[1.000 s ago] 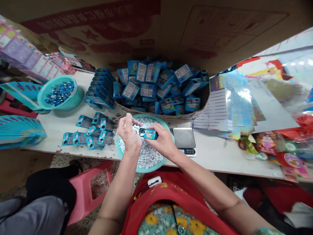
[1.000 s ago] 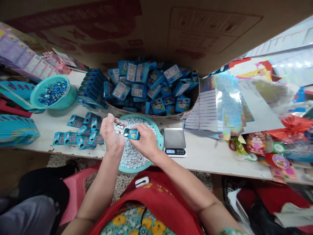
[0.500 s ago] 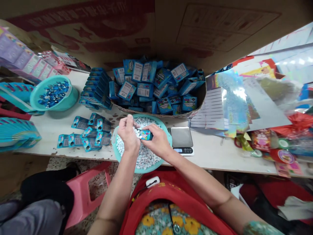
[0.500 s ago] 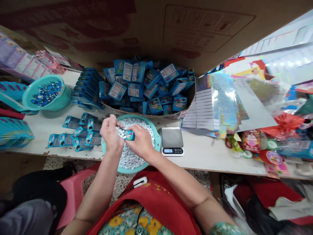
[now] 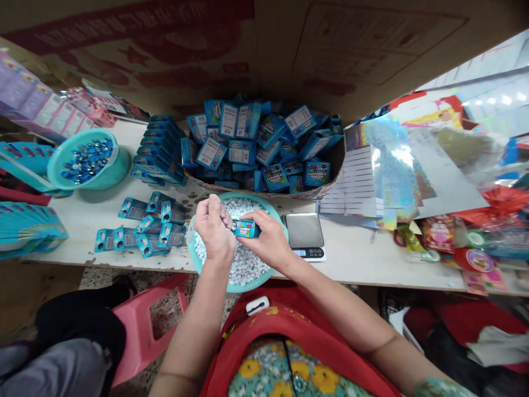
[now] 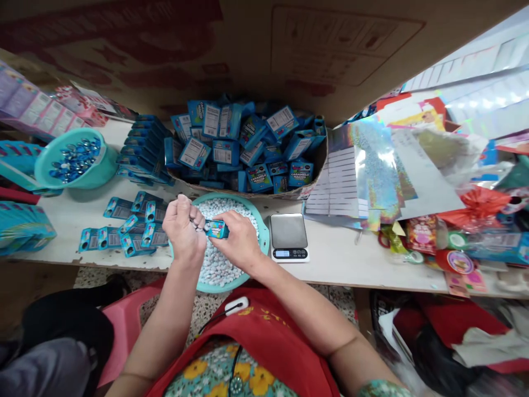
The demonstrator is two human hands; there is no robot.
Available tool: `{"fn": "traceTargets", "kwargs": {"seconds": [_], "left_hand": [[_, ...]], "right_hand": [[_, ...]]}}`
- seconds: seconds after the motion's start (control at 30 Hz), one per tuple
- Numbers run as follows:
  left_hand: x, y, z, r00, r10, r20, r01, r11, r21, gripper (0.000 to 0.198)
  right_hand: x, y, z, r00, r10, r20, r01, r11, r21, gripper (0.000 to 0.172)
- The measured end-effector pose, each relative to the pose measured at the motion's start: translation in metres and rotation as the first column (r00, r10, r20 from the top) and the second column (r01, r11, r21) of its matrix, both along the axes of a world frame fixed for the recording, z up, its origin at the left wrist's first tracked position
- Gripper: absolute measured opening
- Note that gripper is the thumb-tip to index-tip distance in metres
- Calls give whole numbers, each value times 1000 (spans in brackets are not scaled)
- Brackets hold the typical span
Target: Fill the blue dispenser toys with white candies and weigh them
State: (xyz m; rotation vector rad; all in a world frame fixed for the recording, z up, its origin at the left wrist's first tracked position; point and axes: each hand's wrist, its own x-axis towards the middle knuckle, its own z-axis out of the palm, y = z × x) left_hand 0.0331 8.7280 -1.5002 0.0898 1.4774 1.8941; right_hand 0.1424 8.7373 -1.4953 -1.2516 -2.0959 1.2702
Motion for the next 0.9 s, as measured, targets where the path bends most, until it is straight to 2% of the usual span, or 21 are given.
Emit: {"fn": "traceTargets", "kwargs": {"seconds": [0.13,0.27,0.33,0.47,0.6,0.8,0.9], "left_hand": [[1,0,15,997,-63,39,61,997,45,38],[5,-1,31,994,-92,51,84,988,133,30],[10,0,33,996,-85,37,79,987,140,27],[22,5,23,999,-30,-42,34,996,82,26],[30,10,15,993,22,-117,-12,996,85,25],[33,21,18,997,-17,-70,21,998,64,25],[22,14,4,992,-29,-124,30,1000,8,24]], "right_hand": [[7,1,1,994,-23,-108,16,998,-68,28],[23,4,-1,967,-122,-222,59,960,-272,35],[30,5,-2,958,-177,-227,99,943,-319,36],[33,8,-1,963,-164,-213,114,967,-227,36],[34,10,3,967,-150,-207,116,979,-166,35],[35,19,2,972,-159,-175,123,972,-199,37],[52,27,6,954,-191,-232,130,959,-253,37]]}}
